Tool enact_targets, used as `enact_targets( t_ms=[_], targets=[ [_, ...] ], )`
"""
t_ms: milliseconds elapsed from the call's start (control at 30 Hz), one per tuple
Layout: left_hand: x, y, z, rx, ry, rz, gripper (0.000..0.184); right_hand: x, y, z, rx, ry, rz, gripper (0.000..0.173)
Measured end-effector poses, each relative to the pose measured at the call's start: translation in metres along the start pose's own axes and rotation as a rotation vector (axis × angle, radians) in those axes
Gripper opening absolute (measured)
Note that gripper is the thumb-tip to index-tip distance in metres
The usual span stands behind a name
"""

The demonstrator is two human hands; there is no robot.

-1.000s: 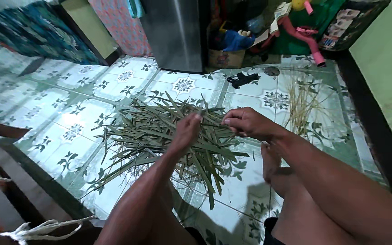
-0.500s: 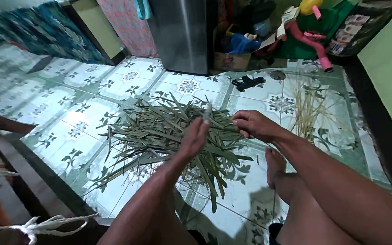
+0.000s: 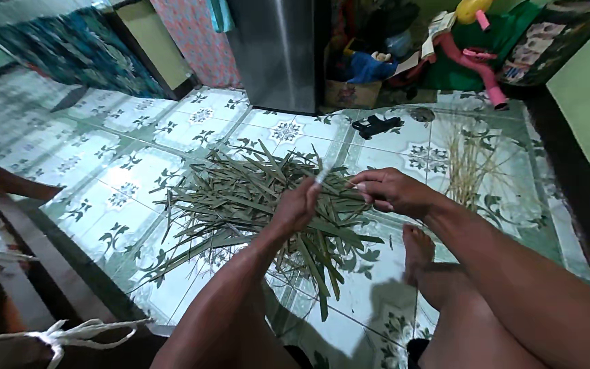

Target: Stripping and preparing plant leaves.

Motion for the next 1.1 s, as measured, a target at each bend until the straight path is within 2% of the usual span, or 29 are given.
enact_targets(
  t_ms=[100,133,300,400,467,533,600,633,700,767,900,967,1033,1100],
  targets=[
    [-0.017,0.027,0.043,0.139,0.173,-0.176,0.047,-0.001,0.007,-0.009,0.023,-0.029,0.003,0.027],
    [-0.019,0.028,0.045,0.144,0.193,-0.208,0.047,-0.002,0.009,-0.011,0.04,-0.043,-0.003,0.027],
    [-0.014,-0.018,-0.007,-0.001,0.019,0.033,0.047,-0.007,0.007,-0.011,-0.018,-0.051,0.006,0.032],
    [-0.029,0.004,0.024,0.106,0.108,-0.105,0.046,-0.004,0.008,-0.016,-0.056,-0.084,0.018,0.033],
    [-0.032,0.003,0.027,0.115,0.135,-0.139,0.046,-0.005,0.008,-0.018,-0.03,-0.095,0.006,0.033],
    [-0.024,-0.023,0.0,0.041,0.059,-0.004,0.046,-0.007,0.006,-0.016,-0.002,-0.082,-0.005,0.033],
    [-0.015,-0.042,-0.025,-0.037,-0.057,0.103,0.047,-0.006,0.006,-0.01,0.013,-0.049,-0.023,0.026],
    [-0.016,-0.04,-0.026,-0.033,-0.06,0.111,0.048,-0.005,0.008,-0.008,0.017,-0.036,-0.029,0.026],
    [-0.028,-0.019,-0.003,0.033,0.015,0.024,0.049,-0.002,0.012,-0.008,0.033,-0.027,-0.034,0.034],
    [-0.034,-0.014,0.015,0.057,0.068,-0.026,0.048,-0.001,0.013,-0.011,0.067,-0.038,-0.042,0.035],
    [-0.019,-0.04,-0.024,-0.033,-0.079,0.095,0.047,-0.003,0.013,-0.011,0.089,-0.021,-0.051,0.03],
    [-0.027,-0.015,0.006,0.071,0.039,0.021,0.048,0.002,0.015,-0.011,0.065,-0.016,-0.04,0.032],
    [-0.037,0.02,0.058,0.221,0.188,-0.164,0.051,0.004,0.018,-0.012,0.071,-0.031,-0.042,0.032],
    [-0.036,0.031,0.074,0.282,0.248,-0.262,0.051,0.001,0.02,-0.017,0.102,-0.079,-0.054,0.032]
  ],
)
Point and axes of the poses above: each hand's wrist, its own x-axis away from the middle knuckle, its own y-axis out of the back of the hand, z = x × y, the point moved 10 cm from there along -x, towards the middle knuckle, and after that the axes turned 7 degrees about x, right-handed, at the moved point
